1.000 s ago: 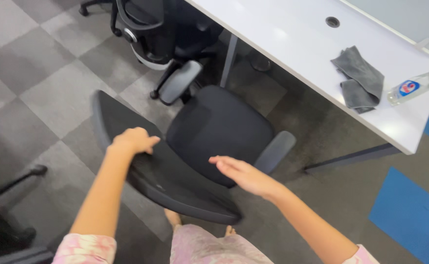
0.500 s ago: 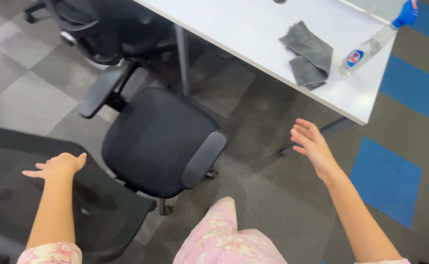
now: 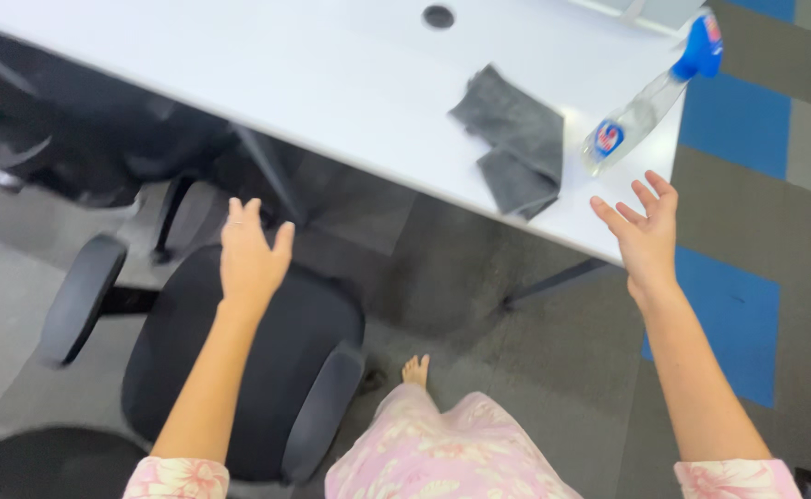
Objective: The person moves an office chair, sprays a white desk with a liquid from a bottle, and wipes the surface with a grey cloth.
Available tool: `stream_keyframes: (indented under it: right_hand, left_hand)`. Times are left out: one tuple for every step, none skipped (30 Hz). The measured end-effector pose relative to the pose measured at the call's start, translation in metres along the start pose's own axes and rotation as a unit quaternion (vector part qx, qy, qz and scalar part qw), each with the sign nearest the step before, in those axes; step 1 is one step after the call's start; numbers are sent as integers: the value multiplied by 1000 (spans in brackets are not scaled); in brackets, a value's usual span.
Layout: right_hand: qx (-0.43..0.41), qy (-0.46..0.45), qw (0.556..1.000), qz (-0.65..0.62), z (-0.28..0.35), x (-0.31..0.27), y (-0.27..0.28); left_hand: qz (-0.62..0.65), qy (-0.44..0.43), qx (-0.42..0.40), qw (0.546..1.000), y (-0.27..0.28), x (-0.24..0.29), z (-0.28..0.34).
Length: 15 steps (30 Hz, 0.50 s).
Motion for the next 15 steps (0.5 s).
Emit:
stream_keyframes:
  right_hand:
    - [10,14,1000,4,-16,3,1]
    - [20,29,999,9,-32,5,5]
    - [38,27,999,14,-47,9,9]
    - [55,24,998,20,-62,11,14]
    - [75,24,997,26,-81,11,19]
    - [103,33,993,41,-99,10,26]
    - [128,40,989,59,-114,10,33]
    - [152,48,984,77,-129,12,40]
    - [151,53,983,88,-149,14,42]
    - [150,59,982,99,-169,17,47]
    - [146,63,981,110,-187,23,53]
    - [130,96,982,101,-205,26,53]
    - [112,130,981,95,-222,27,52]
    - [94,163,978,88,-237,27,50]
    - [75,165,981,63,-252,32,49]
  left_hand:
    - [13,-24,-2,1000,-21,17,-11]
    - [30,-20,-29,999,-52,27,-30]
    - [45,-19,-56,997,-82,36,-51]
    - [29,-47,-49,997,-109,54,-62]
    - [14,-77,-41,996,-138,72,-77]
    - [47,-61,-77,994,-173,78,-94]
    - [81,-42,-115,989,-210,86,-105]
    - [93,-61,-110,988,-240,103,-111]
    - [104,-80,-101,986,-267,121,-121]
    - [114,-59,-138,982,-304,135,-130]
    - [123,-35,-177,976,-338,150,-135]
    - [145,-30,-201,968,-363,167,-140]
    - [170,-24,-225,959,-384,185,-142]
    - [158,-18,-257,953,-403,202,-141]
    - [146,-14,-289,946,-420,220,-138]
Point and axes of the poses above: each hand's wrist, its own z-axis away from the middle knuckle, its own y-axis out of the back of the hand, x = y × z, the point moved 10 cm from there along -z, towards the middle knuckle, and after that the axes turned 7 degrees about z, right-handed, at the moved point
